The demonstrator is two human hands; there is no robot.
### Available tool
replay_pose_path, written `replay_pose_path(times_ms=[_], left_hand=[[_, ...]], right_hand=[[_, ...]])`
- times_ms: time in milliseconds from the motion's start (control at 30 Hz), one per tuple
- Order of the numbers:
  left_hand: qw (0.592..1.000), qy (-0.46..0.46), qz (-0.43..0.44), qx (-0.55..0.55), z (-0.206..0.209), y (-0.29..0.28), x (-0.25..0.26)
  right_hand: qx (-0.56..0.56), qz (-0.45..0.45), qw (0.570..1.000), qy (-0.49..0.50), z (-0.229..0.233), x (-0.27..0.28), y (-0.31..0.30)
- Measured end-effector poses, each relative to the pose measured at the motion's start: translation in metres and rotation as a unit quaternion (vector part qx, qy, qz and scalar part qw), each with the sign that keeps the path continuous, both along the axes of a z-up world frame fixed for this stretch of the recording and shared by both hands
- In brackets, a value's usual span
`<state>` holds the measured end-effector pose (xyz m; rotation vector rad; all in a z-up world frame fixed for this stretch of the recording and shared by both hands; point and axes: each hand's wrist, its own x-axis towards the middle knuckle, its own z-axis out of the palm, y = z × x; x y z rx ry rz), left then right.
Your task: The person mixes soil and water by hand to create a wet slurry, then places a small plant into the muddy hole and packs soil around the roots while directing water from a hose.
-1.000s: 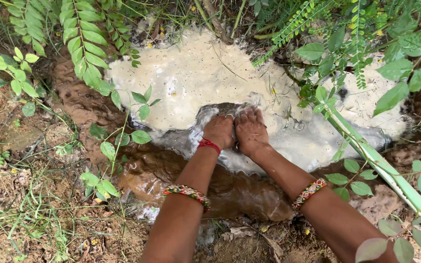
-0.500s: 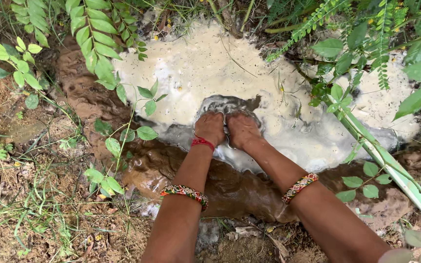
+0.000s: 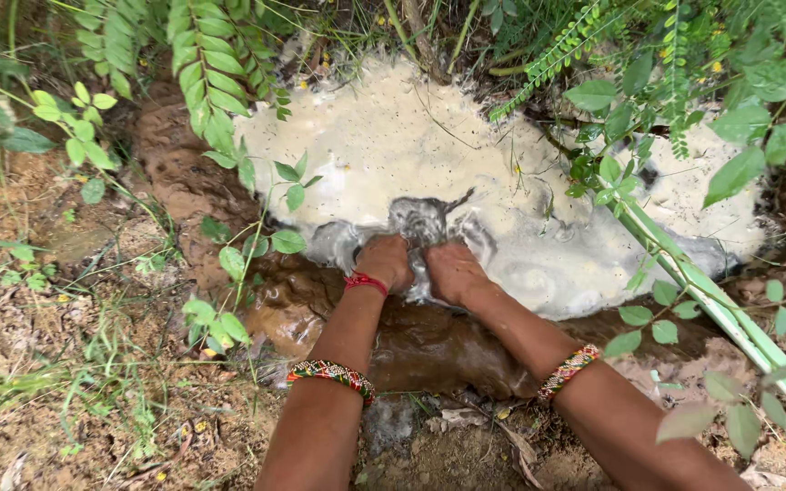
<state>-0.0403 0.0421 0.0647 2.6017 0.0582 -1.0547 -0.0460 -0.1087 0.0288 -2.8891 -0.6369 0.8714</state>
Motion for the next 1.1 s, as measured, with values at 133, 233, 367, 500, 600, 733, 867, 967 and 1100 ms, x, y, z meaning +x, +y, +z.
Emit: replay_pose_path(times_ms=[133,233,367,500,600,733,867,967,1100], left_hand=[[0.999,0.034,-0.017,-0.019,0.003,0.005,-0.012],[0.992,-0.027,-0.113,-0.043,-0.002,0.008,-0.018],[0.996,0.028,-0.046,-0.065,0.000,0.015,-0.026],[0.991,-0.043,-0.088,-0.095,0.000,0.020,-0.038],[0.984,-0.079,-0.131,-0.090,0.010,0.029,-0.053],[0.955,-0.187,-0.170,-0.154,0.047,0.043,-0.087],[0.971,-0.136,-0.153,-0.126,0.092,0.043,-0.124],[0.983,-0.094,-0.135,-0.080,0.090,0.041,-0.147],[0.894,-0.383,-0.209,-0.100,0.047,0.046,-0.158]], right_hand=[[-0.017,-0.001,0.996,0.091,0.010,-0.007,-0.002],[0.026,-0.035,0.989,0.145,0.027,-0.013,-0.012],[0.117,-0.187,0.947,0.233,0.056,-0.027,-0.016],[0.167,-0.154,0.944,0.237,0.084,-0.045,-0.022],[0.189,-0.140,0.943,0.234,0.101,-0.061,-0.021],[0.122,-0.111,0.967,0.196,0.119,-0.088,-0.027],[0.109,-0.066,0.980,0.150,0.124,-0.117,-0.032],[0.083,-0.019,0.992,0.096,0.131,-0.132,-0.026],[0.053,0.035,0.998,0.030,0.145,-0.137,-0.016]])
